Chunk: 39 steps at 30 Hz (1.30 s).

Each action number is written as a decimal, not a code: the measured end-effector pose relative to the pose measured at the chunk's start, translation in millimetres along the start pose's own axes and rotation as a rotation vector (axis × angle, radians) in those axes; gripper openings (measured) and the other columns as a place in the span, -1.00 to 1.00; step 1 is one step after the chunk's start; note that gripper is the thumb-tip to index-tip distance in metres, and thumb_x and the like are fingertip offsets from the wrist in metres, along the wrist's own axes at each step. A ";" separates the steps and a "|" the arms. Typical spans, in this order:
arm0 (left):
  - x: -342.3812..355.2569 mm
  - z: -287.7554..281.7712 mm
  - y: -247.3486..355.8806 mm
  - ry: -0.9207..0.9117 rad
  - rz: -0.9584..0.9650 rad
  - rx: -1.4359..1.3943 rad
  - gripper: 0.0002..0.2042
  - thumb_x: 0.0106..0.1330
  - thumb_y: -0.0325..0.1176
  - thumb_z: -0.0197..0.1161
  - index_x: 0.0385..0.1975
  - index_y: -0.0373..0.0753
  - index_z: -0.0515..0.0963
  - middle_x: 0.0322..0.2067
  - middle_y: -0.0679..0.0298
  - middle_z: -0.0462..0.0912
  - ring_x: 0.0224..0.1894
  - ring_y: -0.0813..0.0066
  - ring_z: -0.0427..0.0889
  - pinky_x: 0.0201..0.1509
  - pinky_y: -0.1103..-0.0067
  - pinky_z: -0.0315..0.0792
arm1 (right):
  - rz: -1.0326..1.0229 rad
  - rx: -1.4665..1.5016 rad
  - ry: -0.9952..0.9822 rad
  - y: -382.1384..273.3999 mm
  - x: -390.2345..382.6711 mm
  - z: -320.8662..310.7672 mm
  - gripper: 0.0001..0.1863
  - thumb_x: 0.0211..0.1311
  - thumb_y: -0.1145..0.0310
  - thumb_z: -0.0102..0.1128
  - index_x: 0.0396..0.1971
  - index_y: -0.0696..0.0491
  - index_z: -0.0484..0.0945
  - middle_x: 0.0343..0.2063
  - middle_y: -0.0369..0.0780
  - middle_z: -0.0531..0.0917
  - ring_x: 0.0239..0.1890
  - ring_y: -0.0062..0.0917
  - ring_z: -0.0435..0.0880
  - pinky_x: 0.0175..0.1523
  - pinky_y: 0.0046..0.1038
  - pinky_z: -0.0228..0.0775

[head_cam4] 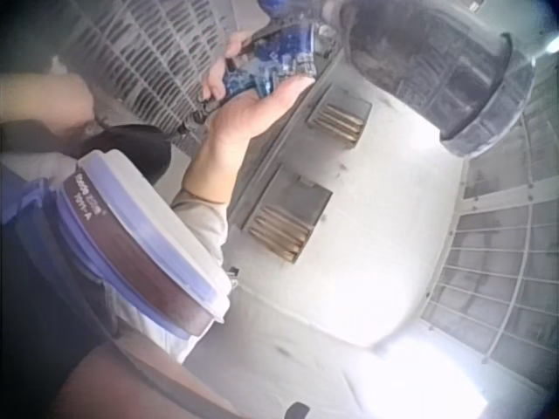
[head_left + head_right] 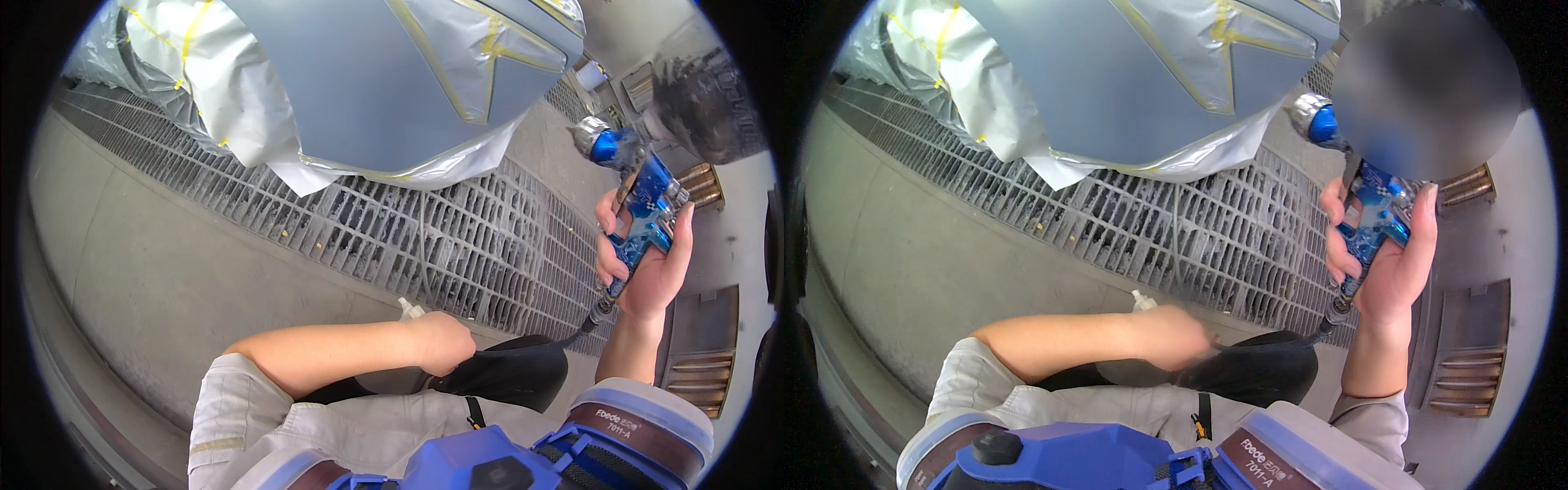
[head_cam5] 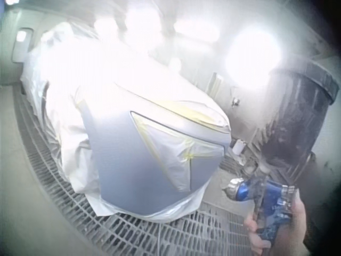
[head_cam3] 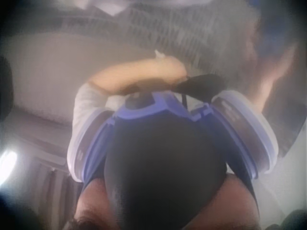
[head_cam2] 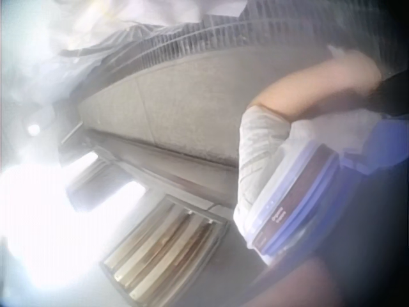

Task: The person uses a spray gun to apply paint to a car part that is masked with plastic and tape. They move around the part to cover different areas and occasionally wipe the surface with a cloth.

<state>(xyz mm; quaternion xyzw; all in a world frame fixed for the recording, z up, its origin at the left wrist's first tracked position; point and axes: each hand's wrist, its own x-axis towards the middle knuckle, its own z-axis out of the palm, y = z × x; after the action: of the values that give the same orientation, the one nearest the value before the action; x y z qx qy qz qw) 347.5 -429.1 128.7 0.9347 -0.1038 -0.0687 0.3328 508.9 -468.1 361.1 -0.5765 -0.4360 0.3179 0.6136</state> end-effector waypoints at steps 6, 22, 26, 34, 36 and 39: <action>16.5 3.3 -6.2 -0.056 0.054 -0.011 -0.84 0.08 -0.38 0.34 -0.38 -0.26 0.78 -0.34 0.03 0.81 -0.24 -0.04 0.80 -0.22 0.17 0.68 | 0.105 0.075 -0.273 0.4 -2.4 -11.1 -0.15 0.63 -0.31 -0.54 0.24 0.23 0.38 -0.26 -0.03 0.64 -0.77 -0.75 0.31 -0.71 -0.69 0.25; 29.7 4.0 -5.7 -0.213 -0.072 -0.030 -0.82 0.05 -0.41 0.32 -0.40 -0.32 0.78 -0.30 -0.05 0.80 -0.18 -0.05 0.80 -0.16 0.18 0.67 | 0.114 -0.064 0.238 67.8 -2.2 -98.2 -0.22 0.60 -0.37 -0.44 -0.13 0.12 0.47 -0.41 -0.26 0.56 -0.77 -0.75 0.25 -0.73 -0.64 0.13; 42.3 12.9 -8.8 -0.332 -0.082 -0.013 -0.82 0.07 -0.38 0.32 -0.42 -0.33 0.76 -0.32 -0.06 0.79 -0.22 -0.09 0.79 -0.18 0.16 0.66 | 0.231 -0.038 0.048 108.8 -26.3 -112.6 -0.18 0.56 -0.41 -0.37 -0.17 0.16 0.47 -0.43 -0.29 0.54 -0.77 -0.75 0.28 -0.73 -0.62 0.15; 54.0 27.2 -7.1 -0.191 -0.177 0.031 -0.81 0.12 -0.32 0.33 -0.43 -0.32 0.73 -0.37 -0.05 0.77 -0.26 -0.14 0.76 -0.20 0.11 0.64 | 0.248 -0.278 0.052 138.7 -11.0 -161.3 -0.19 0.57 -0.38 -0.35 -0.09 0.17 0.51 -0.38 -0.28 0.62 -0.76 -0.75 0.26 -0.67 -0.61 0.15; 54.0 34.7 -10.8 -0.157 -0.204 0.033 -0.82 0.14 -0.32 0.32 -0.41 -0.30 0.72 -0.37 -0.05 0.77 -0.25 -0.14 0.76 -0.19 0.10 0.63 | 0.180 -0.131 0.026 142.8 -12.6 -176.0 -0.19 0.58 -0.38 -0.37 -0.12 0.17 0.51 -0.39 -0.29 0.60 -0.77 -0.75 0.24 -0.69 -0.60 0.17; 55.9 45.0 -17.1 -0.138 -0.265 0.040 -0.82 0.17 -0.31 0.30 -0.38 -0.27 0.72 -0.34 -0.04 0.76 -0.22 -0.14 0.75 -0.16 0.09 0.63 | 0.245 0.195 -0.120 143.7 -17.5 -201.9 -0.18 0.59 -0.38 -0.41 -0.20 0.16 0.50 -0.41 -0.31 0.58 -0.78 -0.75 0.22 -0.70 -0.62 0.18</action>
<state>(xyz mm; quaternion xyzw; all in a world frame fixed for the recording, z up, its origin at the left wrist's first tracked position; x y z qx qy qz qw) 395.2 -456.9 79.9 0.9397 -0.0036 -0.1739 0.2944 699.8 -551.5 225.7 -0.5431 -0.3655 0.4651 0.5960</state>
